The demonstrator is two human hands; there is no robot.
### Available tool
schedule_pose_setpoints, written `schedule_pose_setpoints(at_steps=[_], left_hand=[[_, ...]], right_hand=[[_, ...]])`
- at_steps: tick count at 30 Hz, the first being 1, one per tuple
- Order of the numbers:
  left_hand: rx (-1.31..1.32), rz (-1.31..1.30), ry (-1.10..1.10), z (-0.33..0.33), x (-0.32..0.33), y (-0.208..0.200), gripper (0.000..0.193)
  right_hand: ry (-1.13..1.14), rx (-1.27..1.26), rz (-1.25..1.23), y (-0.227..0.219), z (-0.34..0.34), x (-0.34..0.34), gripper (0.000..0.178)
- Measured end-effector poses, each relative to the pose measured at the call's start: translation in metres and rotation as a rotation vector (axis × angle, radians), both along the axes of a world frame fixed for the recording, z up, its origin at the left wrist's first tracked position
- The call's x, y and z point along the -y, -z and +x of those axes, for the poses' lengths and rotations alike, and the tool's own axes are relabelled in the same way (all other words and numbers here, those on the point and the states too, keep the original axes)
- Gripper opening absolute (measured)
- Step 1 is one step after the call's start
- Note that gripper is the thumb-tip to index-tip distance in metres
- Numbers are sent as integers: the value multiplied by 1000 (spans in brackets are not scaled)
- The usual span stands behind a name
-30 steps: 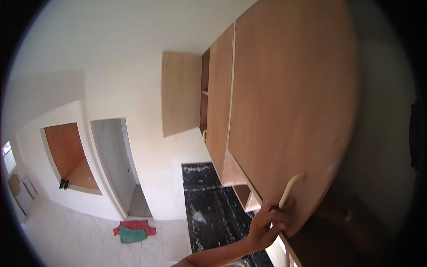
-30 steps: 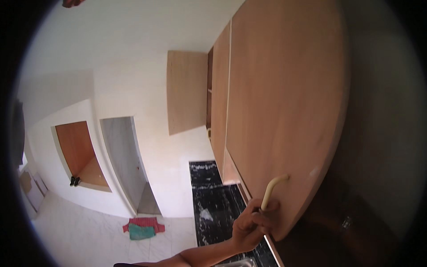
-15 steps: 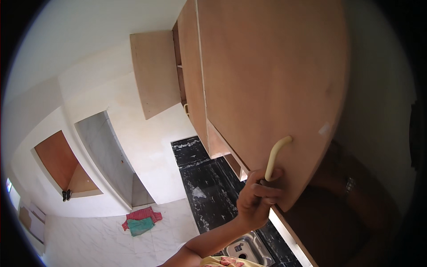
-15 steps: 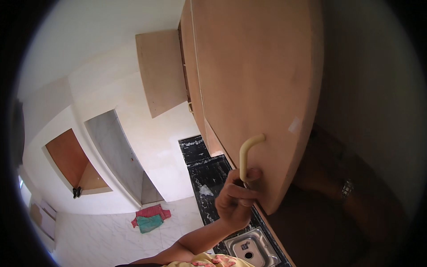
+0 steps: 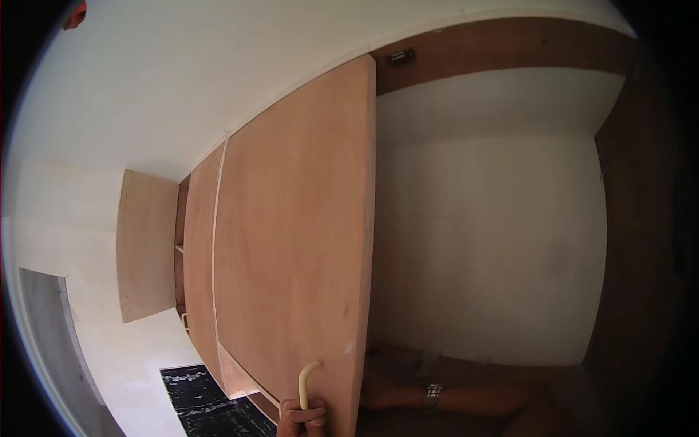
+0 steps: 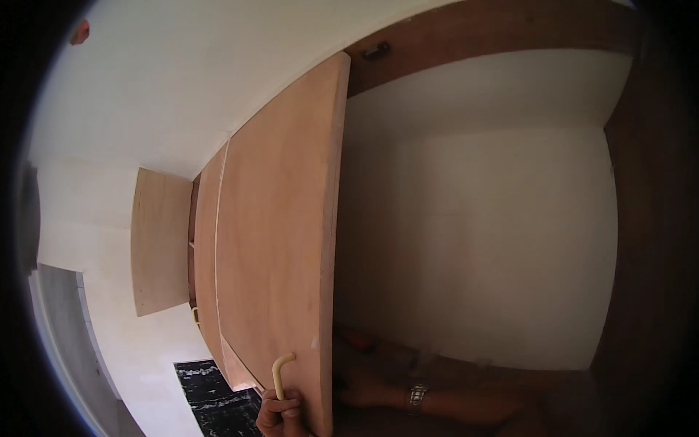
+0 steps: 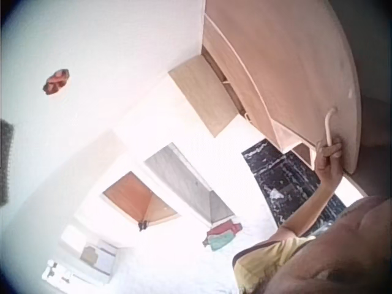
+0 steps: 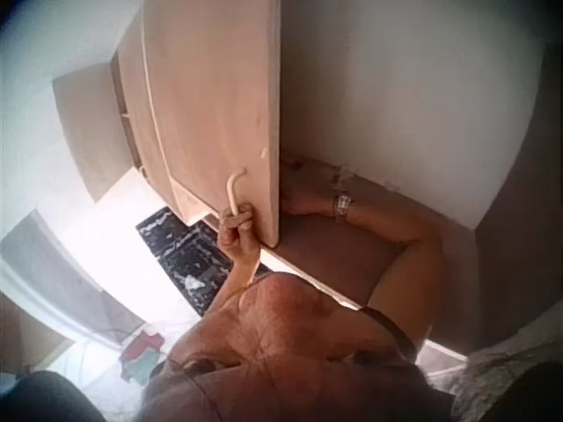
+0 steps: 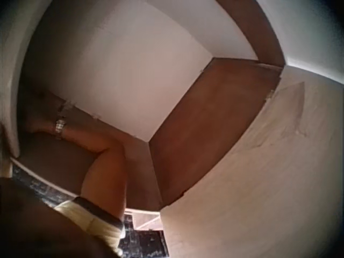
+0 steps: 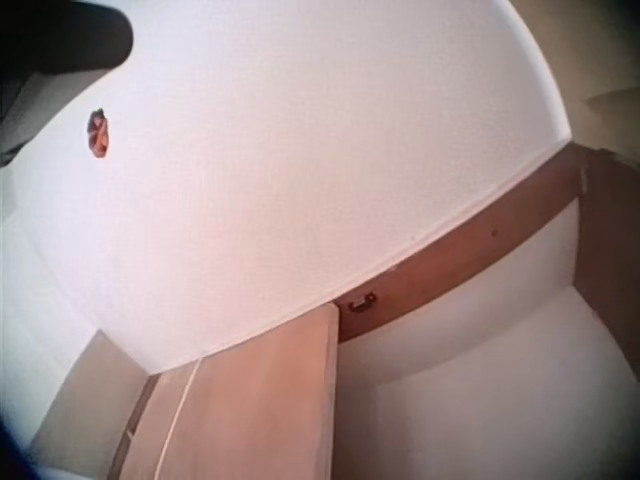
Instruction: The person uses a screwdriver to secure hinges onto a wooden cabinet door and its frame, then tests the door movement.
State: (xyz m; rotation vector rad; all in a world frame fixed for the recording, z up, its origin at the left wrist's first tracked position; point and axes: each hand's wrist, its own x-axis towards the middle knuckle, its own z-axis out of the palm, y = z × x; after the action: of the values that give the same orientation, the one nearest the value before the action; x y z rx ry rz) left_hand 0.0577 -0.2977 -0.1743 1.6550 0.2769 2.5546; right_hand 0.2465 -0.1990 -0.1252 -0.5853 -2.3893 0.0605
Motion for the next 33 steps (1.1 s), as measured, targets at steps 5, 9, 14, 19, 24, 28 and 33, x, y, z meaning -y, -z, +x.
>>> schedule_pose_setpoints(at_steps=[5, 9, 14, 19, 24, 28, 33], left_hand=[[181, 44, 66, -4, 16, -5, 12], [26, 4, 43, -12, 13, -5, 9], [-28, 39, 79, -6, 5, -8, 9], [35, 8, 118, -10, 14, -9, 14], [264, 10, 128, -31, 24, -6, 20], [406, -156, 9, -169, 25, 63, 18], [507, -6, 98, -286, 57, 88, 26]], right_hand=[[151, 146, -91, -24, -9, 24, 48], [138, 150, -116, -30, -11, 31, 48], [79, 72, -187, -29, -8, 28, 52], [152, 166, -9, -43, -18, 48, 52], [82, 69, -142, -24, -14, 23, 46], [193, 214, -274, -53, -20, 45, 44], [99, 89, -356, -46, -22, 41, 46]])
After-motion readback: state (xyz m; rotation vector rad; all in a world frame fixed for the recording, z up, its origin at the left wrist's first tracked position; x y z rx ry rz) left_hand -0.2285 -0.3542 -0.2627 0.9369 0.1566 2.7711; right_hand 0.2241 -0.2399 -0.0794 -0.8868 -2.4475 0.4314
